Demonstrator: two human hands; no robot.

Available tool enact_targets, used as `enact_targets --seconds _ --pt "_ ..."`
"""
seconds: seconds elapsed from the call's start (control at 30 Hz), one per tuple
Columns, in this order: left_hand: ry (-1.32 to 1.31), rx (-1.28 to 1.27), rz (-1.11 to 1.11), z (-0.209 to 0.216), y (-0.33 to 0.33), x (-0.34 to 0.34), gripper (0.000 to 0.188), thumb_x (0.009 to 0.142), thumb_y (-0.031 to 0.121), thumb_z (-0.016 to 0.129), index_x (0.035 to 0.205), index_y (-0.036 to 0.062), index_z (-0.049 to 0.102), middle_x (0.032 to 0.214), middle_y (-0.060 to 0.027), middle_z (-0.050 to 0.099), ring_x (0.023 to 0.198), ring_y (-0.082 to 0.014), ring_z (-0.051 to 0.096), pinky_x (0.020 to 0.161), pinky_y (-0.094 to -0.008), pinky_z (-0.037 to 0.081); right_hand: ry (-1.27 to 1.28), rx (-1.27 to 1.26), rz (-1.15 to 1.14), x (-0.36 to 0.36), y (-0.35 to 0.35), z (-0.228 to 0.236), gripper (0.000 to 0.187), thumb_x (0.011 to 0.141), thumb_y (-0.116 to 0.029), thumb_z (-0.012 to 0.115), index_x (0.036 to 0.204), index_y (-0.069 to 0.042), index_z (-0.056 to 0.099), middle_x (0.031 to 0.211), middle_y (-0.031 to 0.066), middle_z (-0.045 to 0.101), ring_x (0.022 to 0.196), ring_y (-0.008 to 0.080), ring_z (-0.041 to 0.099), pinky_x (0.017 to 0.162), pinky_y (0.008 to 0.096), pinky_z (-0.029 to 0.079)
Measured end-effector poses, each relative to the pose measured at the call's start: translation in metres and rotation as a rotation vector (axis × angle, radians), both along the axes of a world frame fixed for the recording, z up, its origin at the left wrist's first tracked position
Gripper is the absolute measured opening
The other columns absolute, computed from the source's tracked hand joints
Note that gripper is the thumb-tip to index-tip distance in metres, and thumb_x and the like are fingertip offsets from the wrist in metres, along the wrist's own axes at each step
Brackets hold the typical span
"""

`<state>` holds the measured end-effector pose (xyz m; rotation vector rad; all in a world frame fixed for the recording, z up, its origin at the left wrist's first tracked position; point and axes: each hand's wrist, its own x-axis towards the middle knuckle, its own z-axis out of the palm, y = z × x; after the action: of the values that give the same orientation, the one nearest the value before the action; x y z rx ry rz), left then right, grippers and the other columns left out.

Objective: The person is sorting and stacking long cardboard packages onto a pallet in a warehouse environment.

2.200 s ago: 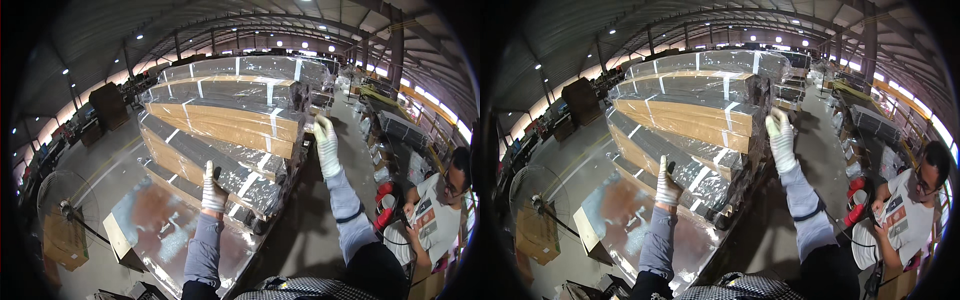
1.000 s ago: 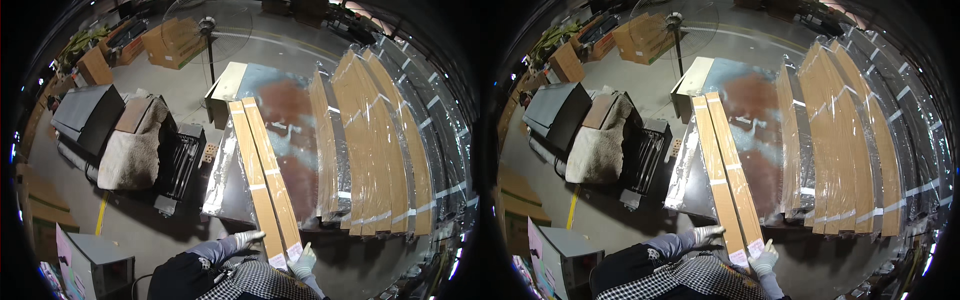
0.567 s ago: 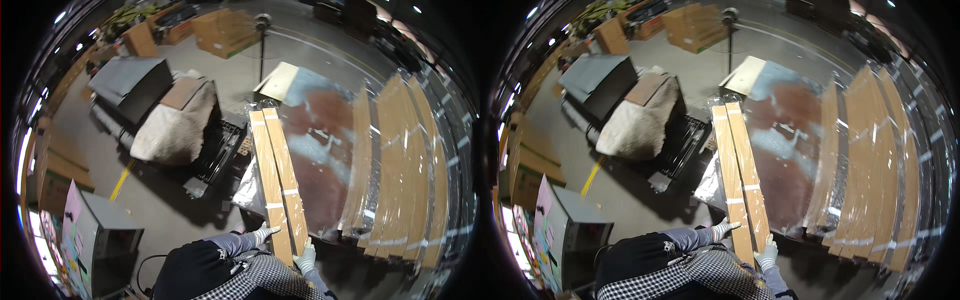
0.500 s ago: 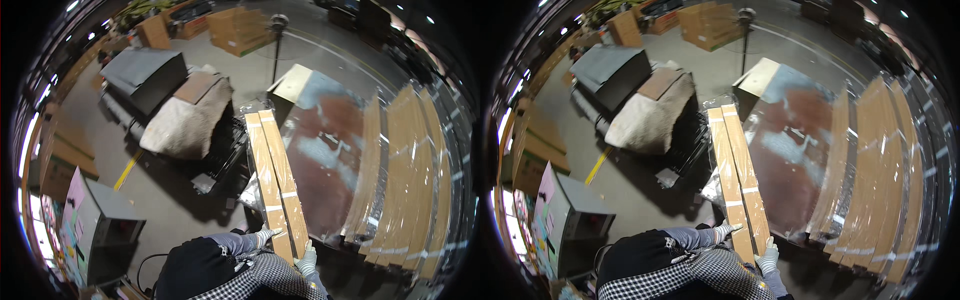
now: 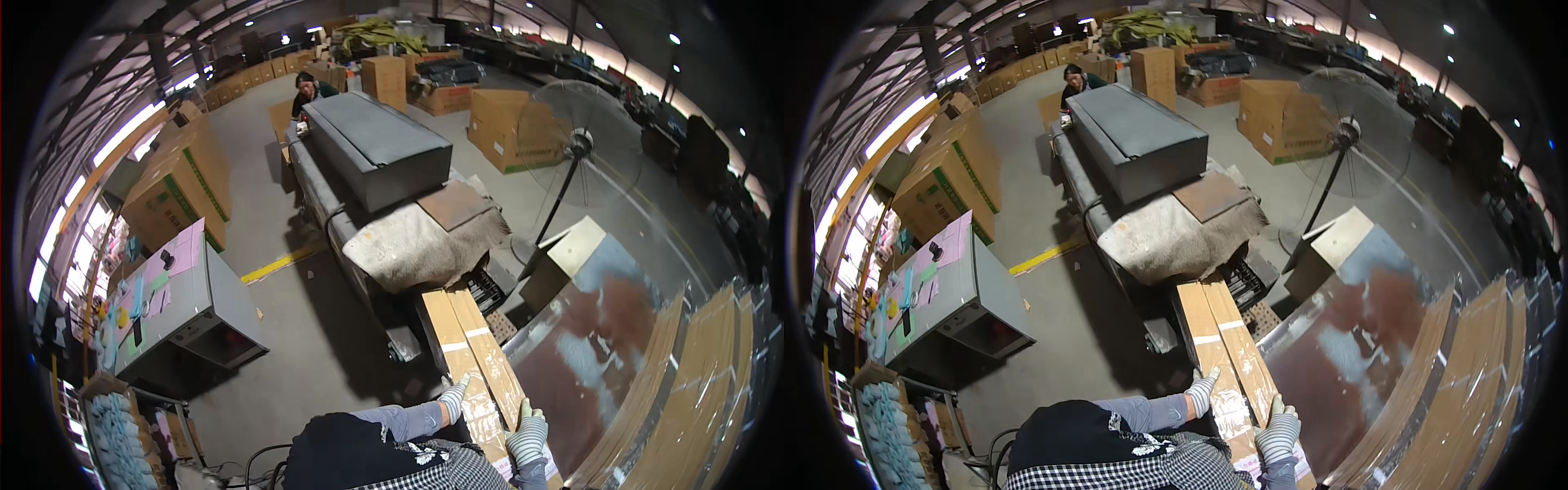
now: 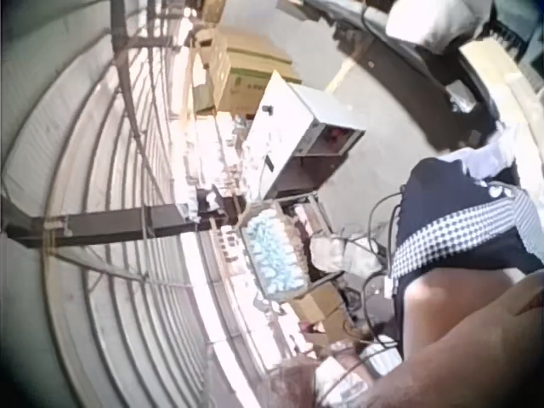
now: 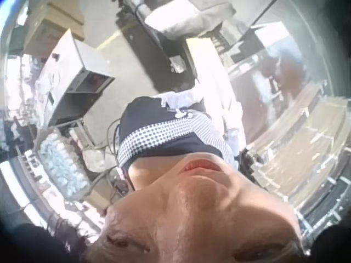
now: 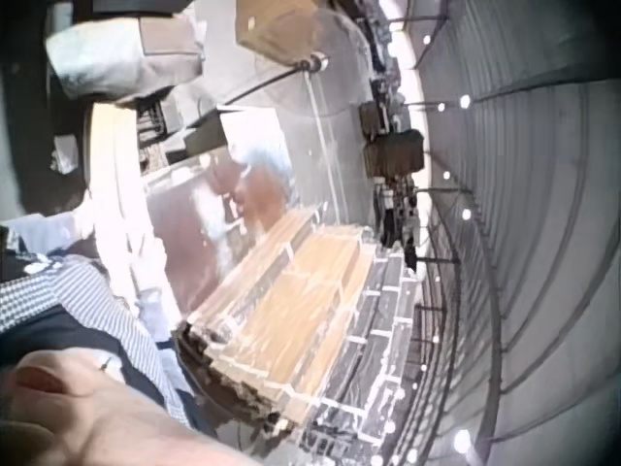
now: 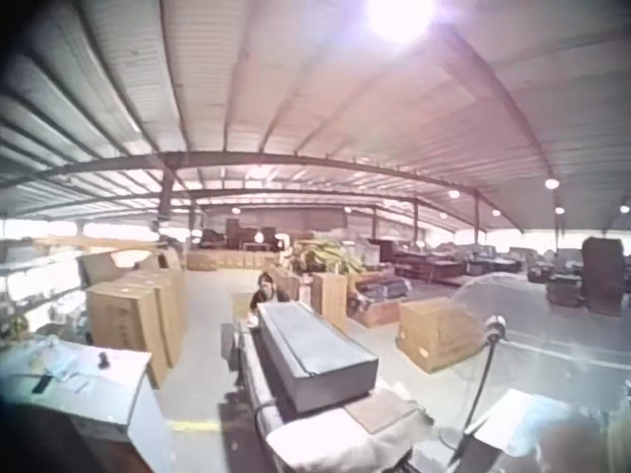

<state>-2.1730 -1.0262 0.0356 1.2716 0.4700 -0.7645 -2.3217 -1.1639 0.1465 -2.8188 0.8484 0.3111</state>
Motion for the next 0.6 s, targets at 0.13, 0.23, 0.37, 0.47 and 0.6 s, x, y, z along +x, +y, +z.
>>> enact_targets --seconds 0.13,0.23,0.37,0.47,0.6 --pt "0.066 0.000 0.022 0.039 0.004 0.008 0.111 0.085 0.062 0.063 0.155 0.0058 -0.002 0.161 -0.0179 0.013 0.148 -0.0275 0.015 0.119 -0.0349 0.018 0.078 -0.052 0.025 0.022 -0.003 0.008 0.099 0.063 -0.038 0.086 0.145 -0.008 0.040 0.112 0.0186 0.057 0.105 0.0329 0.058 0.092 0.0433 0.046" --pt "0.066 0.055 -0.028 0.013 0.004 0.021 0.112 0.084 0.064 0.062 0.156 0.0067 -0.003 0.162 -0.0168 0.011 0.149 -0.0263 0.011 0.119 -0.0347 0.017 0.068 -0.060 0.055 0.032 -0.003 0.008 0.099 0.063 -0.039 0.085 0.145 -0.009 0.040 0.112 0.0188 0.057 0.105 0.0327 0.058 0.091 0.0431 0.046" --pt "0.061 0.123 -0.070 0.000 0.013 0.032 0.112 0.084 0.063 0.063 0.156 0.0070 -0.002 0.161 -0.0171 0.014 0.149 -0.0272 0.013 0.119 -0.0342 0.017 0.068 -0.059 0.044 0.040 0.005 0.004 0.099 0.063 -0.040 0.085 0.145 -0.009 0.040 0.112 0.0192 0.057 0.106 0.0326 0.058 0.091 0.0433 0.046" --pt "0.032 -0.039 0.066 -0.020 0.007 0.045 0.100 0.088 0.049 0.067 0.155 0.0077 0.005 0.157 -0.0191 0.026 0.141 -0.0335 0.033 0.113 -0.0433 0.032 0.085 -0.066 0.014 0.054 0.007 -0.005 0.099 0.062 -0.041 0.085 0.145 -0.012 0.040 0.111 0.0192 0.057 0.107 0.0337 0.057 0.092 0.0441 0.046" --pt "0.287 -0.592 0.031 -0.131 -0.007 0.105 0.060 0.094 0.041 0.061 0.142 0.0128 0.040 0.138 -0.0159 0.051 0.121 -0.0361 0.053 0.101 -0.0614 0.040 -0.079 0.101 0.095 0.090 -0.009 -0.020 0.087 0.059 -0.033 0.083 0.135 -0.010 0.048 0.111 0.0210 0.057 0.107 0.0391 0.056 0.093 0.0487 0.045"
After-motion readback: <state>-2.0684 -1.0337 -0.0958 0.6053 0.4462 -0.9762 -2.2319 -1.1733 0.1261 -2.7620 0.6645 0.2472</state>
